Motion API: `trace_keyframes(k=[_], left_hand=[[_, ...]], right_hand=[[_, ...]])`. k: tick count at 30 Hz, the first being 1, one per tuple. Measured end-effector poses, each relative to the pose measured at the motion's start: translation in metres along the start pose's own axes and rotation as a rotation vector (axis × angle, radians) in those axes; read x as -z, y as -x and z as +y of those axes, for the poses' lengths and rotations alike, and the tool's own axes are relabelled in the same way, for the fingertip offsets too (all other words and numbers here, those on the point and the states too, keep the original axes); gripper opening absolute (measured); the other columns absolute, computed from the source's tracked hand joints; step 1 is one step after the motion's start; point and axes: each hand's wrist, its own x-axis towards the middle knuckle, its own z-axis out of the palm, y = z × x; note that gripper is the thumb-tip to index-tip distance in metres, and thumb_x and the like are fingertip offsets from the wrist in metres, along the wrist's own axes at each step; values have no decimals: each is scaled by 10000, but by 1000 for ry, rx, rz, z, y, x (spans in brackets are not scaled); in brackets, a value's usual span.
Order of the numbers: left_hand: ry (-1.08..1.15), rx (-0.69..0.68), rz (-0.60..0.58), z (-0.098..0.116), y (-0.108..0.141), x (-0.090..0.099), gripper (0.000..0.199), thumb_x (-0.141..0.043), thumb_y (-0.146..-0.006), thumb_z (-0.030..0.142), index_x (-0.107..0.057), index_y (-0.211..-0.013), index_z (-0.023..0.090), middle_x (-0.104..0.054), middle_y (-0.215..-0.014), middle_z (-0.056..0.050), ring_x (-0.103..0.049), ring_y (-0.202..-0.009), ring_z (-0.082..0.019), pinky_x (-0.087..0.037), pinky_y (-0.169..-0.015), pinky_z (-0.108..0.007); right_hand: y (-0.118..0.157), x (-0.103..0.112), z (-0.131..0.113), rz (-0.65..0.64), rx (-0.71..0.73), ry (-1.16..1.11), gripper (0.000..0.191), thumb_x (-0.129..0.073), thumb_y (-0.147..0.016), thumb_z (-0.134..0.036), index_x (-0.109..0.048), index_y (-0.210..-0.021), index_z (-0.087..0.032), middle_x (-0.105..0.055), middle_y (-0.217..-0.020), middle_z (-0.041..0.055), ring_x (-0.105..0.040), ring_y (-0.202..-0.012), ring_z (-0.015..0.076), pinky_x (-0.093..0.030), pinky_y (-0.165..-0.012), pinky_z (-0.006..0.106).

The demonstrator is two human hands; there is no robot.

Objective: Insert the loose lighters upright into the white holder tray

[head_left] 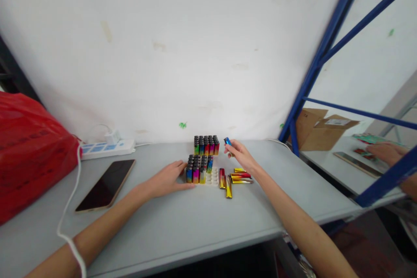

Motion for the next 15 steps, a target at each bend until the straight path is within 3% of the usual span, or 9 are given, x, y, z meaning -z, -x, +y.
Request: trace_keyframes(k=[2,4,7,12,15], left_hand=[[-15,1,-19,1,0,1,668,-661,-805,835,-698,-1052,216,-719,-1056,-102,-683,-959,-316,-544,-887,-403],[-30,3,-31,3,0,2,645,-657,-825,817,-692,-1040,211,-713,-1055,-105,-680,-957,-314,-542,-885,-405],[-45,9,-44,5,0,3,625,-666,-838,795,-680,-1037,203,-706,-1058,-110,-678,-972,-319,-541,-898,-414],[-63,3,-47,4,-1,2,622,-657,-833,802,-670,-1003,204,-700,-1017,-99,-673,-926,-309,-542,-851,-400],[-66,-9,-35,4,-1,2,620,-649,-838,808,-667,-988,207,-699,-1003,-98,-673,-922,-310,-540,-845,-398]], right_hand=[[1,-5,-2,-28,-51,-71,478,-746,-796,-645,-544,-958,-244,-669,-849,-16,-549,-656,126,-442,-606,266],[3,-11,-3,-33,-130,-102,464,-719,-807,-630,-472,-959,-268,-635,-795,-57,-422,-526,91,-336,-504,229],[6,-22,-2,10,-187,-9,439,-612,-869,-681,-463,-941,-274,-450,-621,-111,-260,-469,91,-197,-465,222],[10,-35,2,161,109,453,599,-461,-943,-753,-443,-651,-230,-392,-594,-41,-374,-587,129,-252,-553,277],[11,-39,4,234,174,607,605,-479,-948,-687,-356,-571,-230,-306,-580,-37,-346,-585,122,-211,-575,291]])
